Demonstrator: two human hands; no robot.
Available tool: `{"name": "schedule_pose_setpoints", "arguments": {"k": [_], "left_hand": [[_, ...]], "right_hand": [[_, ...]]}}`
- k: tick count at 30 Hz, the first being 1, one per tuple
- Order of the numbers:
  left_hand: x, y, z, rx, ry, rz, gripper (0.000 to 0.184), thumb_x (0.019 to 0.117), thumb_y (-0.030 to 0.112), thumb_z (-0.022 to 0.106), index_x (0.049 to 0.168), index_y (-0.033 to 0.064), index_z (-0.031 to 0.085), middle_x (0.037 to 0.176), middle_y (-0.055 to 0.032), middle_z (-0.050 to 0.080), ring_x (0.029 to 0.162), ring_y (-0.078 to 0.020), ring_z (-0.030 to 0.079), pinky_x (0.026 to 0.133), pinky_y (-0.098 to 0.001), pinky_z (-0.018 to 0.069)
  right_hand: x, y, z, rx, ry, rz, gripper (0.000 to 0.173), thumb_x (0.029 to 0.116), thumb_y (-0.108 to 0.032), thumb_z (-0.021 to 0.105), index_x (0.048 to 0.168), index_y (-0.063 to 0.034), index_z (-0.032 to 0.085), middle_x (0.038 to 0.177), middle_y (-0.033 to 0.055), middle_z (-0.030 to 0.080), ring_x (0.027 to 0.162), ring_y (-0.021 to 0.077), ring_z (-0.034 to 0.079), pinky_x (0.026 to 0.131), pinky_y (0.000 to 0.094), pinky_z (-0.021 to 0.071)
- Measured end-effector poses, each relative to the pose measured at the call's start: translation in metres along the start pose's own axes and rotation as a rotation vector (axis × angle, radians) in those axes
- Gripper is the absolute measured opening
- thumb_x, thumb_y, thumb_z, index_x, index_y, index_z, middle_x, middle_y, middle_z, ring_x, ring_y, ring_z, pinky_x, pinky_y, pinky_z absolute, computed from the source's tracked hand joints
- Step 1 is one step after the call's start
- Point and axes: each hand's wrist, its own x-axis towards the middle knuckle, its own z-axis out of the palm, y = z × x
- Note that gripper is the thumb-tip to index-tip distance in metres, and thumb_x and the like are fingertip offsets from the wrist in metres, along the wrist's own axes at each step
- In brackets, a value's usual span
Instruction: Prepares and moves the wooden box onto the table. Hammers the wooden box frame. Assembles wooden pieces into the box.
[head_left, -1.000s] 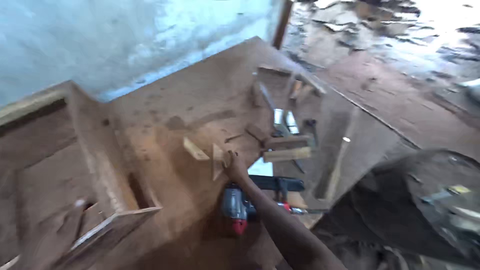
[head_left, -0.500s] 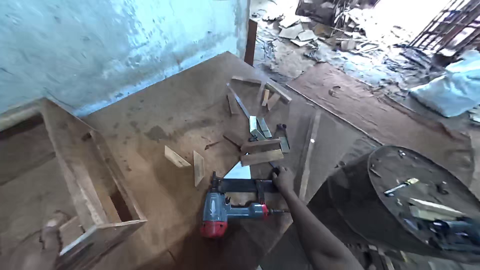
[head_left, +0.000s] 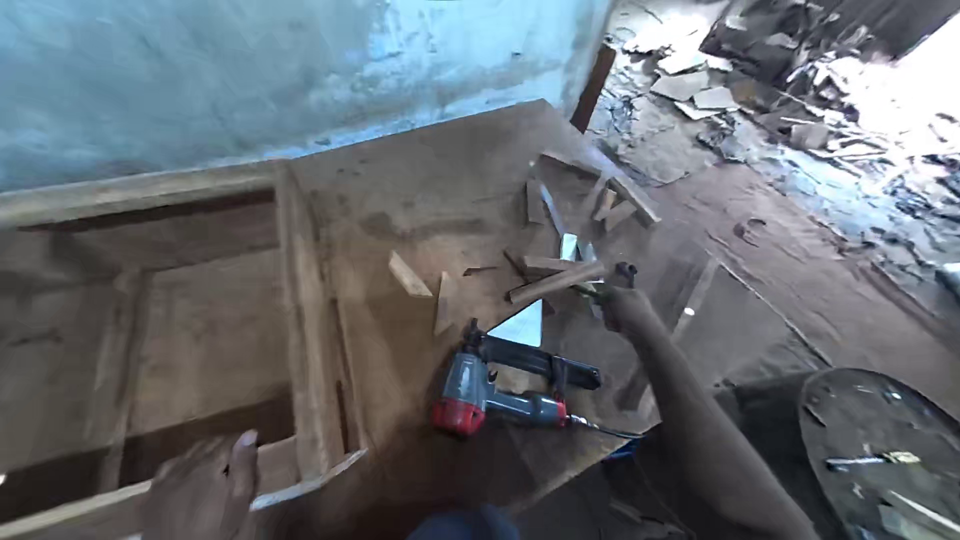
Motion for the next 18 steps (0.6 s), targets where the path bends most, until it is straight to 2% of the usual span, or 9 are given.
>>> {"name": "schedule_pose_setpoints", "arguments": {"k": [3,6,7,9,12,13,15,16,18], "left_hand": [[-0.008,0.005,0.000,0.010,0.130,-0.125,0.062,0.1075,0.045,0.031,0.097,0.0017,0.074,0.099,-0.0213,0.073,0.102,-0.0420,0.069,0.097,-0.0631,0.0497],[-0.017,0.003,0.005,-0.001,0.166,-0.233,0.051,0.1085,0.041,0.037,0.107,0.0059,0.074,0.107,-0.0179,0.073,0.108,-0.0376,0.068,0.106,-0.0601,0.0456],[-0.017,0.004,0.004,-0.019,0.164,-0.237,0.050,0.1088,0.040,0.037,0.109,0.0074,0.075,0.108,-0.0158,0.074,0.109,-0.0352,0.068,0.106,-0.0584,0.0455],[-0.016,0.001,0.006,-0.038,0.153,-0.228,0.051,0.1087,0.042,0.034,0.108,0.0098,0.074,0.109,-0.0117,0.074,0.110,-0.0309,0.068,0.105,-0.0560,0.0469],[-0.013,-0.005,0.007,-0.053,0.132,-0.171,0.054,0.1087,0.044,0.034,0.104,0.0089,0.075,0.106,-0.0119,0.075,0.110,-0.0315,0.069,0.103,-0.0572,0.0477],[-0.012,-0.008,0.002,-0.045,0.086,-0.152,0.055,0.1088,0.045,0.033,0.101,0.0095,0.074,0.102,-0.0116,0.075,0.107,-0.0309,0.070,0.102,-0.0568,0.0476],[-0.008,-0.020,-0.009,-0.047,-0.042,-0.118,0.057,0.1091,0.049,0.031,0.098,0.0101,0.072,0.098,-0.0130,0.074,0.102,-0.0322,0.070,0.100,-0.0588,0.0475],[-0.006,-0.027,-0.015,-0.067,-0.087,-0.124,0.057,0.1091,0.050,0.032,0.105,0.0106,0.073,0.103,-0.0148,0.074,0.105,-0.0344,0.070,0.102,-0.0617,0.0477],[-0.008,-0.046,-0.016,-0.065,-0.068,-0.135,0.060,0.1082,0.054,0.031,0.110,0.0113,0.073,0.108,-0.0155,0.074,0.110,-0.0356,0.068,0.102,-0.0624,0.0471]], "right_hand": [[-0.051,-0.022,0.001,0.417,0.048,0.116,0.016,0.1022,-0.029,0.051,0.097,-0.0146,0.055,0.061,-0.0052,0.045,0.045,0.0060,0.040,0.042,0.0244,0.0382],[-0.081,-0.005,0.003,0.728,-0.036,-0.040,0.023,0.1061,-0.026,0.039,0.090,-0.0178,0.054,0.058,-0.0080,0.043,0.046,0.0035,0.042,0.045,0.0199,0.0411],[-0.097,-0.002,0.002,0.774,-0.116,-0.148,0.027,0.1082,-0.028,0.034,0.094,-0.0186,0.056,0.060,-0.0098,0.045,0.049,0.0025,0.044,0.049,0.0191,0.0432],[-0.145,-0.003,0.002,0.806,-0.280,-0.373,0.030,0.1092,-0.032,0.036,0.106,-0.0196,0.062,0.069,-0.0112,0.054,0.060,0.0014,0.055,0.061,0.0193,0.0510],[-0.221,-0.011,0.017,0.705,-0.458,-0.602,0.025,0.0991,-0.037,0.060,0.118,-0.0216,0.067,0.090,-0.0076,0.068,0.084,0.0074,0.067,0.082,0.0292,0.0590],[-0.243,-0.016,0.024,0.659,-0.469,-0.628,0.028,0.0975,-0.037,0.061,0.119,-0.0212,0.066,0.094,-0.0053,0.068,0.085,0.0098,0.067,0.081,0.0318,0.0590],[-0.284,-0.031,0.037,0.533,-0.386,-0.651,0.031,0.1043,-0.039,0.046,0.124,-0.0208,0.062,0.085,-0.0052,0.063,0.068,0.0087,0.061,0.063,0.0288,0.0568],[-0.306,-0.038,0.047,0.447,-0.278,-0.643,0.032,0.1084,-0.037,0.037,0.121,-0.0200,0.061,0.076,-0.0064,0.058,0.055,0.0066,0.054,0.051,0.0257,0.0509],[-0.348,-0.039,0.070,0.236,-0.131,-0.648,0.032,0.1107,-0.035,0.035,0.115,-0.0161,0.061,0.065,-0.0052,0.049,0.046,0.0084,0.044,0.042,0.0270,0.0421]]}}
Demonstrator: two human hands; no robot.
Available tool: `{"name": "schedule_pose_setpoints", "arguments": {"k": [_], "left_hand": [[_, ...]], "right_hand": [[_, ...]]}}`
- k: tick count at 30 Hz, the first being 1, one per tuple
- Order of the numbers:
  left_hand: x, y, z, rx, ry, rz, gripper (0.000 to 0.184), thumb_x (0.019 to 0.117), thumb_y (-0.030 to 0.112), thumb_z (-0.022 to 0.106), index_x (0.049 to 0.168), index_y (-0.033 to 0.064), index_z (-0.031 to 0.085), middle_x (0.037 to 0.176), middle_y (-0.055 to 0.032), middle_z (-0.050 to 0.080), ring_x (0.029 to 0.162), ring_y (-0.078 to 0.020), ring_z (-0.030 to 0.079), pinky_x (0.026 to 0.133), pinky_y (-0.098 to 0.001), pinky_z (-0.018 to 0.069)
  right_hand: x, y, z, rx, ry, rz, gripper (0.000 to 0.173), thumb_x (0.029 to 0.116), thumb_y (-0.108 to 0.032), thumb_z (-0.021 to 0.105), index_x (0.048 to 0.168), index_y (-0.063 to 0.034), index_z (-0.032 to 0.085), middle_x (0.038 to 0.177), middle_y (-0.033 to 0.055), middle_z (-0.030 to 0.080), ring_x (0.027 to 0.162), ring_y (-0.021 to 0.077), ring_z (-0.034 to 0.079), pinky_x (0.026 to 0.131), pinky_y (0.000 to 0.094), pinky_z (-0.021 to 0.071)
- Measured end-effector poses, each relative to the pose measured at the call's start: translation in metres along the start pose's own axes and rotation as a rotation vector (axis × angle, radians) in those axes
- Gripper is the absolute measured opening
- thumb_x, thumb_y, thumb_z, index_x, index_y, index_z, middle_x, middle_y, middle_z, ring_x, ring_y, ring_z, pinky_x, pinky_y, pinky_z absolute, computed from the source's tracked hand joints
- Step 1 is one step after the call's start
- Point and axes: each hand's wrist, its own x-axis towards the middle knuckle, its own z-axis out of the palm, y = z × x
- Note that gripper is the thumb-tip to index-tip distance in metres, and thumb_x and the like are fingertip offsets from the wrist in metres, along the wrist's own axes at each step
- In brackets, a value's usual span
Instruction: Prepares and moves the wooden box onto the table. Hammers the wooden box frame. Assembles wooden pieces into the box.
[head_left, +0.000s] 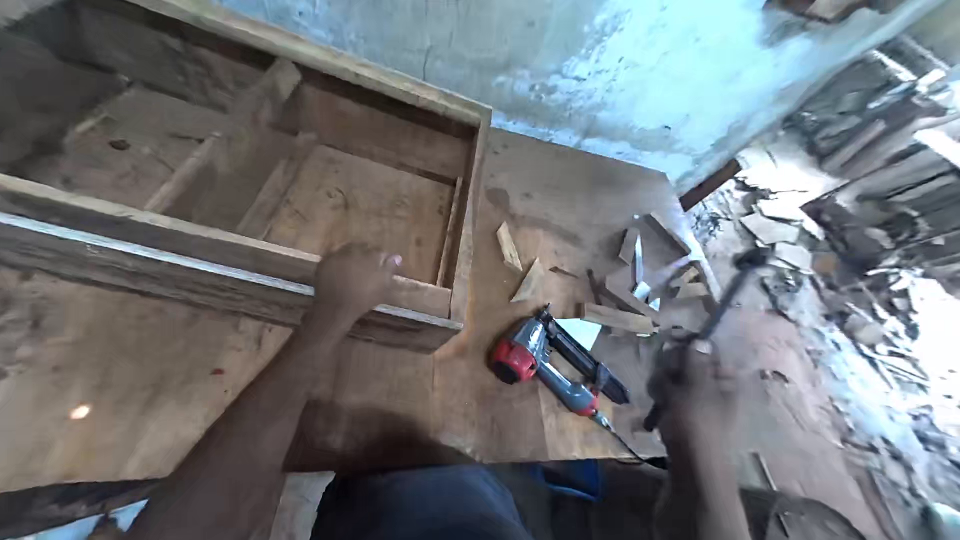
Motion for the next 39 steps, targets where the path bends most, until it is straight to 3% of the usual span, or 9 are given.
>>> {"name": "schedule_pose_setpoints", "arguments": {"k": [4,9,12,17,21,26,31,35,39], "left_hand": [[-0.003,-0.010,-0.005,0.014,-0.028,-0.008,0.074,0.1057,0.061,0.023,0.089,0.0075,0.072,0.090,-0.0168,0.073,0.097,-0.0367,0.071,0.096,-0.0614,0.0488],[-0.004,-0.013,-0.002,-0.027,-0.001,0.012,0.078,0.1050,0.063,0.021,0.087,0.0067,0.071,0.087,-0.0167,0.073,0.092,-0.0369,0.071,0.096,-0.0610,0.0480],[-0.004,-0.014,-0.002,-0.043,0.007,0.010,0.076,0.1050,0.063,0.023,0.087,0.0067,0.070,0.088,-0.0169,0.072,0.093,-0.0366,0.071,0.094,-0.0607,0.0479],[-0.004,-0.014,-0.006,-0.076,-0.025,0.006,0.075,0.1048,0.064,0.025,0.087,0.0069,0.070,0.089,-0.0167,0.072,0.094,-0.0364,0.070,0.099,-0.0616,0.0454],[-0.002,-0.011,-0.006,-0.069,-0.024,-0.001,0.077,0.1055,0.063,0.024,0.087,0.0032,0.069,0.090,-0.0194,0.071,0.096,-0.0387,0.069,0.098,-0.0613,0.0457],[-0.001,-0.010,-0.008,-0.076,-0.042,-0.028,0.075,0.1049,0.063,0.024,0.089,0.0048,0.070,0.091,-0.0184,0.071,0.096,-0.0384,0.070,0.101,-0.0636,0.0442],[0.001,-0.008,-0.006,-0.031,-0.059,-0.054,0.076,0.1041,0.064,0.022,0.082,0.0072,0.067,0.085,-0.0162,0.070,0.090,-0.0368,0.070,0.095,-0.0615,0.0469],[0.003,-0.010,-0.005,-0.067,-0.037,-0.061,0.072,0.1040,0.063,0.029,0.082,0.0075,0.068,0.083,-0.0164,0.070,0.090,-0.0372,0.070,0.096,-0.0644,0.0476],[0.003,-0.009,-0.002,-0.041,-0.019,-0.068,0.072,0.1041,0.062,0.030,0.081,0.0068,0.068,0.082,-0.0164,0.070,0.088,-0.0371,0.070,0.092,-0.0619,0.0486]], "right_hand": [[-0.062,-0.001,0.052,-0.324,-0.373,-0.076,0.037,0.1078,-0.034,0.043,0.113,-0.0072,0.068,0.064,0.0044,0.054,0.048,0.0178,0.049,0.045,0.0391,0.0460],[-0.092,-0.026,0.109,-0.245,-0.627,0.012,0.029,0.1058,-0.030,0.049,0.104,-0.0079,0.067,0.062,0.0025,0.049,0.048,0.0134,0.044,0.045,0.0316,0.0400],[-0.085,-0.064,0.123,-0.164,-0.644,0.042,0.038,0.1086,-0.035,0.042,0.097,-0.0077,0.065,0.064,0.0058,0.055,0.046,0.0129,0.046,0.043,0.0285,0.0419],[-0.046,-0.101,0.130,-0.536,-0.754,0.117,0.039,0.1116,-0.032,0.038,0.106,-0.0065,0.067,0.065,0.0063,0.054,0.046,0.0153,0.045,0.042,0.0312,0.0420],[-0.013,-0.110,0.135,-0.649,-0.744,0.013,0.039,0.1120,-0.031,0.036,0.117,-0.0082,0.067,0.062,0.0049,0.051,0.043,0.0157,0.044,0.038,0.0328,0.0410],[0.014,-0.121,0.142,-0.959,-1.027,0.052,0.034,0.1114,-0.029,0.042,0.111,-0.0077,0.069,0.063,0.0052,0.054,0.047,0.0157,0.048,0.043,0.0333,0.0434],[0.031,-0.131,0.144,-0.786,-0.927,-0.146,0.036,0.1116,-0.029,0.037,0.112,-0.0088,0.067,0.061,0.0043,0.052,0.043,0.0159,0.045,0.038,0.0327,0.0402],[0.028,-0.117,0.127,-1.165,-1.098,-0.269,0.027,0.1084,-0.035,0.047,0.105,-0.0181,0.068,0.068,-0.0004,0.059,0.057,0.0150,0.058,0.054,0.0410,0.0531],[0.025,-0.116,0.114,-0.933,-0.880,-0.476,0.038,0.1073,-0.046,0.040,0.112,-0.0218,0.069,0.062,-0.0062,0.052,0.048,0.0101,0.050,0.043,0.0351,0.0460]]}}
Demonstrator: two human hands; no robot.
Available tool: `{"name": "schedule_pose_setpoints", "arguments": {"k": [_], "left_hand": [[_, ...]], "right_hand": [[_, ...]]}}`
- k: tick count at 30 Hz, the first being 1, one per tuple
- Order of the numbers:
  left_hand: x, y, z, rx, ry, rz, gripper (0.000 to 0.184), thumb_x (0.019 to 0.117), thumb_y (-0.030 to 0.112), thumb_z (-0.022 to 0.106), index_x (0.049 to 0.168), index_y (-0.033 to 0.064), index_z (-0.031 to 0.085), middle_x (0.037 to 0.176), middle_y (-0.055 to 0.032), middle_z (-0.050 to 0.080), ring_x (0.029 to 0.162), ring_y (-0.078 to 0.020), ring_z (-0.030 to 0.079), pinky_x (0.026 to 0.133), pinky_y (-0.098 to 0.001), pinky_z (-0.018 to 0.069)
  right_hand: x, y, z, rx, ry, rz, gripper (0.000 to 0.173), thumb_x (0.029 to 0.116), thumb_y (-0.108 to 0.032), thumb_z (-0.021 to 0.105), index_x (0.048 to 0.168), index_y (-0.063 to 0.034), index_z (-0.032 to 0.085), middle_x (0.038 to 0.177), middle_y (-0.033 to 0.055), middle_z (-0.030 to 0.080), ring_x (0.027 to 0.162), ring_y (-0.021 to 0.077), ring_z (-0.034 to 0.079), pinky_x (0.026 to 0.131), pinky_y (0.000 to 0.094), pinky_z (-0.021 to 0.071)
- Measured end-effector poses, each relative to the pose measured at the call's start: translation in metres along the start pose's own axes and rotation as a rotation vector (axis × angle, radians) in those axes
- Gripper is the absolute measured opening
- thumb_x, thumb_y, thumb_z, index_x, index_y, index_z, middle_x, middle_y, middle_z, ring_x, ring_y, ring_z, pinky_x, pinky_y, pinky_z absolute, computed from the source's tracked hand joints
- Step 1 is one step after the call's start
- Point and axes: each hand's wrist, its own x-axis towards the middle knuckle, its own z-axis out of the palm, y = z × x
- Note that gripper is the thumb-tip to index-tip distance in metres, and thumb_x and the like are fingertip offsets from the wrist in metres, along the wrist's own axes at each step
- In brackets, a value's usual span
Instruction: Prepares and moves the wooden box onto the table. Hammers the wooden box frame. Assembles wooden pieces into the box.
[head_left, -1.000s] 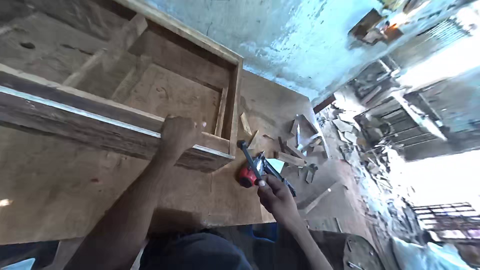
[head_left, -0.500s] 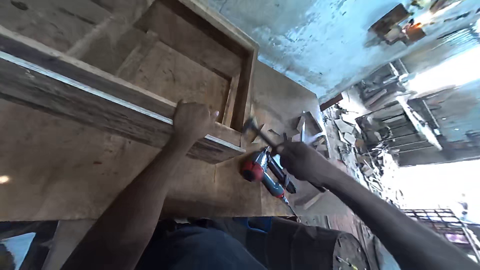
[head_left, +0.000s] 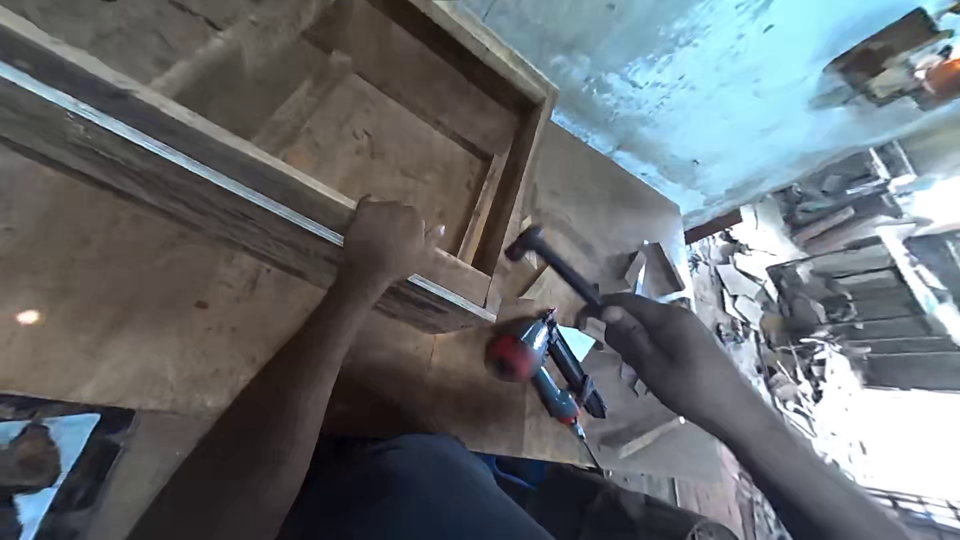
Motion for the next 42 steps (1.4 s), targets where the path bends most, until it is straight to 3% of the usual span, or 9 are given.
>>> {"name": "schedule_pose_setpoints", "arguments": {"k": [3,6,12,17,23,27,33,38,42], "left_hand": [[0.001,0.000,-0.002,0.005,-0.020,-0.011,0.071,0.1043,0.062,0.029,0.079,0.0076,0.067,0.081,-0.0160,0.069,0.088,-0.0371,0.070,0.094,-0.0631,0.0475],[0.002,0.000,-0.002,0.011,-0.012,-0.002,0.071,0.1036,0.063,0.029,0.077,0.0092,0.067,0.081,-0.0143,0.070,0.088,-0.0356,0.070,0.094,-0.0630,0.0479],[0.001,0.000,0.001,0.023,-0.004,-0.017,0.071,0.1034,0.064,0.029,0.078,0.0111,0.068,0.080,-0.0128,0.069,0.087,-0.0343,0.070,0.096,-0.0614,0.0475],[-0.002,0.002,-0.001,0.008,0.009,-0.004,0.069,0.1049,0.061,0.033,0.078,0.0075,0.067,0.082,-0.0157,0.069,0.088,-0.0358,0.069,0.095,-0.0609,0.0471],[0.000,-0.002,0.003,0.018,0.042,0.003,0.069,0.1043,0.062,0.031,0.078,0.0088,0.068,0.082,-0.0139,0.070,0.089,-0.0340,0.070,0.099,-0.0599,0.0459],[-0.002,0.000,0.001,0.014,0.063,0.022,0.069,0.1051,0.059,0.033,0.075,0.0053,0.064,0.079,-0.0175,0.068,0.085,-0.0373,0.069,0.090,-0.0607,0.0476],[-0.001,-0.004,0.006,0.011,0.084,0.027,0.068,0.1044,0.060,0.033,0.076,0.0075,0.065,0.080,-0.0149,0.069,0.086,-0.0350,0.069,0.091,-0.0605,0.0484],[-0.002,-0.003,0.007,0.021,0.083,0.018,0.070,0.1043,0.062,0.031,0.079,0.0065,0.066,0.084,-0.0158,0.070,0.090,-0.0355,0.069,0.094,-0.0596,0.0481],[-0.005,0.001,0.003,0.017,0.048,0.000,0.068,0.1042,0.061,0.033,0.077,0.0074,0.066,0.082,-0.0151,0.070,0.088,-0.0347,0.069,0.093,-0.0588,0.0483]], "right_hand": [[-0.004,0.008,0.026,-0.055,0.026,-0.036,0.036,0.1079,-0.039,0.040,0.117,-0.0171,0.066,0.067,-0.0042,0.058,0.051,0.0117,0.056,0.046,0.0379,0.0512],[-0.007,0.019,0.027,-0.090,-0.080,-0.052,0.033,0.1067,-0.043,0.041,0.113,-0.0255,0.069,0.066,-0.0077,0.058,0.054,0.0088,0.056,0.049,0.0362,0.0512],[-0.025,0.025,0.040,0.136,0.323,-0.130,0.044,0.1089,-0.044,0.038,0.117,-0.0107,0.066,0.065,-0.0049,0.055,0.049,0.0079,0.051,0.043,0.0320,0.0470],[-0.024,0.039,0.064,0.001,0.105,-0.095,0.043,0.1073,-0.046,0.038,0.112,-0.0193,0.071,0.067,-0.0059,0.060,0.053,0.0098,0.056,0.048,0.0365,0.0505],[-0.036,0.024,0.041,0.083,0.454,-0.229,0.042,0.1078,-0.035,0.046,0.126,-0.0047,0.067,0.076,0.0021,0.065,0.059,0.0096,0.059,0.052,0.0333,0.0530],[-0.029,0.035,0.065,-0.147,0.135,-0.168,0.039,0.1063,-0.040,0.043,0.122,-0.0168,0.071,0.078,0.0004,0.069,0.062,0.0183,0.066,0.055,0.0435,0.0569],[-0.040,0.012,0.035,0.067,0.494,-0.248,0.038,0.1072,-0.029,0.048,0.131,-0.0055,0.065,0.081,0.0037,0.066,0.063,0.0095,0.060,0.055,0.0322,0.0533],[-0.031,0.036,0.066,-0.116,0.132,-0.107,0.040,0.1057,-0.044,0.044,0.125,-0.0217,0.071,0.078,-0.0024,0.068,0.061,0.0151,0.064,0.054,0.0418,0.0556],[-0.032,0.021,0.044,0.096,0.304,-0.169,0.035,0.1060,-0.038,0.050,0.125,-0.0174,0.071,0.078,-0.0060,0.068,0.056,0.0053,0.059,0.048,0.0309,0.0526]]}}
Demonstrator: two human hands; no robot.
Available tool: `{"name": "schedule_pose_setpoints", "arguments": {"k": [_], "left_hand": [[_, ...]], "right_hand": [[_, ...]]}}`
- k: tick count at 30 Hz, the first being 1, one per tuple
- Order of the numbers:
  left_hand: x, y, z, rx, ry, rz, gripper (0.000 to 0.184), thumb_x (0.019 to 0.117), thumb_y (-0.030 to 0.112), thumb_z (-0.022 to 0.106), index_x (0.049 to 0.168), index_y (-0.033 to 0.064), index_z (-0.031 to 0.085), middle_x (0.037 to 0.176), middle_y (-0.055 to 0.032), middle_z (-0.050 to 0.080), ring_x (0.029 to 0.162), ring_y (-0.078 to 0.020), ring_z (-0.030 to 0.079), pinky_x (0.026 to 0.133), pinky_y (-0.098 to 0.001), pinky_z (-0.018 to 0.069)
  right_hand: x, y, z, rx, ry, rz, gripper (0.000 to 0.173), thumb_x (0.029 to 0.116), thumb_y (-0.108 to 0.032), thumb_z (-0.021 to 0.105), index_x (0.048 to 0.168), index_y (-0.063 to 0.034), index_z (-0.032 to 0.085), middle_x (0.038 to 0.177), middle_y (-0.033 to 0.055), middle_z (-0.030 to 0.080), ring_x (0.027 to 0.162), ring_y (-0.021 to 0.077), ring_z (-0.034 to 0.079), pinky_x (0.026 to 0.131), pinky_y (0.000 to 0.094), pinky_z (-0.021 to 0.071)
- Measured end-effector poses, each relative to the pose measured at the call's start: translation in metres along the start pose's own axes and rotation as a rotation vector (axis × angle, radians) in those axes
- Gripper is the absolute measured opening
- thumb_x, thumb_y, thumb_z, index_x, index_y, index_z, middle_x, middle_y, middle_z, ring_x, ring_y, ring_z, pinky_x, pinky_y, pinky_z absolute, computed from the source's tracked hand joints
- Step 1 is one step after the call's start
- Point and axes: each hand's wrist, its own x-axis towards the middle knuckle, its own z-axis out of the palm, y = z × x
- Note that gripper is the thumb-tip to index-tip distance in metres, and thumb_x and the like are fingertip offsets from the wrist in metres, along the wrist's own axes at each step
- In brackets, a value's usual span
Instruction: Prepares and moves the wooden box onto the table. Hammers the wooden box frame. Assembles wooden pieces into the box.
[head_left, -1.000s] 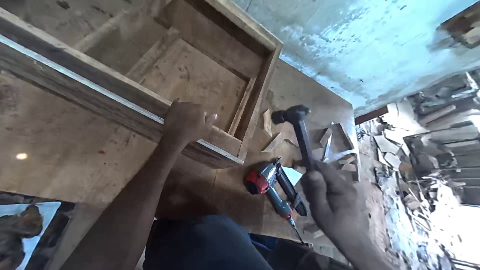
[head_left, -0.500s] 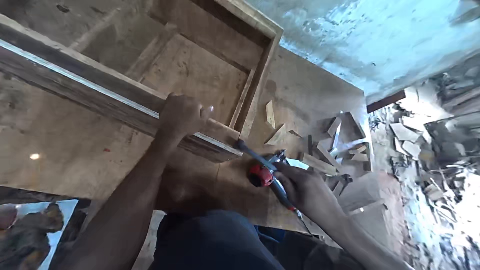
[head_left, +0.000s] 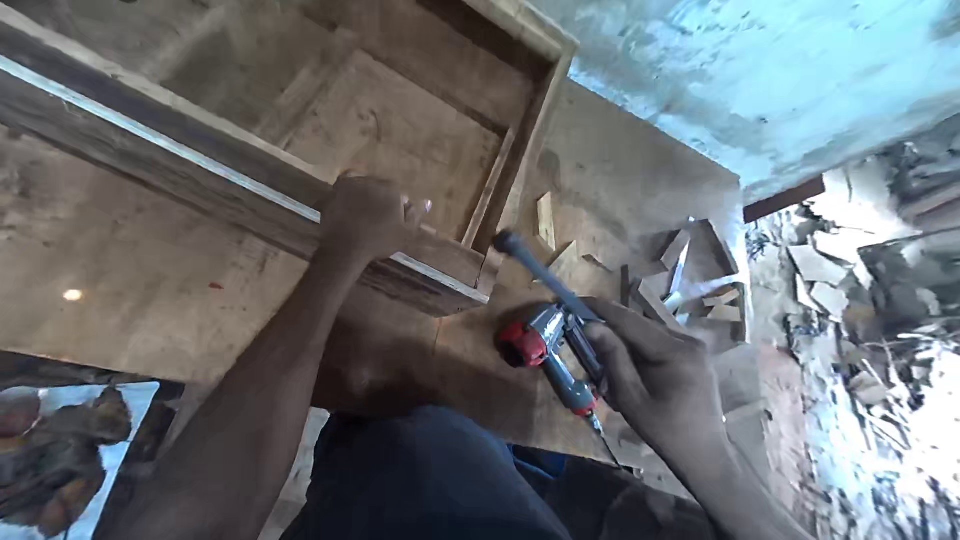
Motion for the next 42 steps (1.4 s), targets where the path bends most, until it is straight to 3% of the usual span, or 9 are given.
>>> {"name": "schedule_pose_setpoints", "arguments": {"k": [4,7,11,15,19,24,31,37,42], "left_hand": [[0.003,-0.001,0.001,0.000,0.024,0.013,0.068,0.1040,0.060,0.032,0.074,0.0083,0.063,0.078,-0.0143,0.068,0.086,-0.0344,0.069,0.092,-0.0588,0.0480],[0.004,-0.002,0.000,-0.002,0.010,0.014,0.068,0.1042,0.061,0.031,0.075,0.0087,0.065,0.079,-0.0143,0.068,0.085,-0.0347,0.069,0.092,-0.0604,0.0484],[0.005,-0.002,0.002,0.012,-0.005,0.009,0.071,0.1043,0.062,0.029,0.079,0.0065,0.066,0.083,-0.0166,0.069,0.089,-0.0373,0.069,0.092,-0.0618,0.0484],[0.004,-0.001,0.000,0.016,0.005,0.017,0.069,0.1043,0.060,0.031,0.076,0.0081,0.066,0.080,-0.0143,0.069,0.086,-0.0350,0.069,0.089,-0.0598,0.0484],[0.004,-0.001,0.000,0.006,-0.002,0.013,0.069,0.1046,0.060,0.030,0.074,0.0081,0.064,0.079,-0.0141,0.068,0.086,-0.0344,0.069,0.093,-0.0590,0.0473],[0.007,0.000,-0.001,-0.010,-0.024,0.004,0.067,0.1042,0.060,0.032,0.072,0.0101,0.063,0.076,-0.0130,0.066,0.082,-0.0344,0.068,0.091,-0.0610,0.0470],[0.007,-0.002,0.002,-0.004,-0.024,-0.004,0.067,0.1042,0.060,0.030,0.074,0.0093,0.063,0.075,-0.0138,0.066,0.081,-0.0344,0.068,0.091,-0.0603,0.0472],[0.005,0.000,0.000,0.018,-0.012,-0.002,0.067,0.1047,0.059,0.031,0.077,0.0094,0.066,0.077,-0.0137,0.068,0.083,-0.0345,0.069,0.094,-0.0599,0.0471],[0.006,-0.004,0.001,0.016,-0.005,0.003,0.069,0.1044,0.060,0.029,0.074,0.0102,0.066,0.076,-0.0123,0.068,0.084,-0.0333,0.069,0.096,-0.0601,0.0473]], "right_hand": [[0.002,-0.004,0.005,0.664,0.092,0.087,0.036,0.1073,-0.041,0.049,0.118,-0.0126,0.069,0.063,-0.0016,0.050,0.045,0.0099,0.042,0.040,0.0269,0.0401],[0.018,-0.012,0.007,0.962,0.158,0.047,0.042,0.1018,-0.056,0.053,0.106,-0.0164,0.067,0.062,-0.0050,0.050,0.045,0.0080,0.044,0.041,0.0254,0.0422],[0.062,-0.046,0.000,1.172,0.428,-0.200,0.029,0.1040,-0.043,0.055,0.090,-0.0179,0.057,0.060,-0.0069,0.044,0.045,0.0080,0.042,0.042,0.0254,0.0426],[0.096,-0.066,0.001,1.277,0.434,-0.287,0.046,0.1091,-0.033,0.032,0.067,-0.0177,0.041,0.049,-0.0046,0.033,0.039,0.0111,0.037,0.041,0.0279,0.0402],[0.108,-0.068,0.017,1.407,0.445,-0.354,0.044,0.1084,-0.028,0.036,0.066,-0.0153,0.040,0.047,-0.0033,0.032,0.037,0.0117,0.036,0.039,0.0283,0.0396],[0.113,-0.007,0.125,1.327,0.280,-0.208,0.041,0.1071,-0.038,0.047,0.070,-0.0212,0.049,0.053,-0.0090,0.038,0.047,0.0064,0.040,0.048,0.0265,0.0392],[0.116,-0.036,0.063,1.504,0.332,-0.324,0.046,0.1069,-0.034,0.045,0.064,-0.0185,0.042,0.047,-0.0067,0.033,0.040,0.0081,0.036,0.042,0.0262,0.0373],[0.108,0.005,0.131,1.435,0.285,-0.222,0.046,0.1064,-0.038,0.048,0.065,-0.0198,0.044,0.050,-0.0072,0.035,0.044,0.0080,0.039,0.046,0.0278,0.0379],[0.113,-0.006,0.106,1.637,0.332,-0.181,0.048,0.1073,-0.035,0.045,0.062,-0.0186,0.040,0.046,-0.0063,0.031,0.039,0.0086,0.035,0.042,0.0266,0.0344]]}}
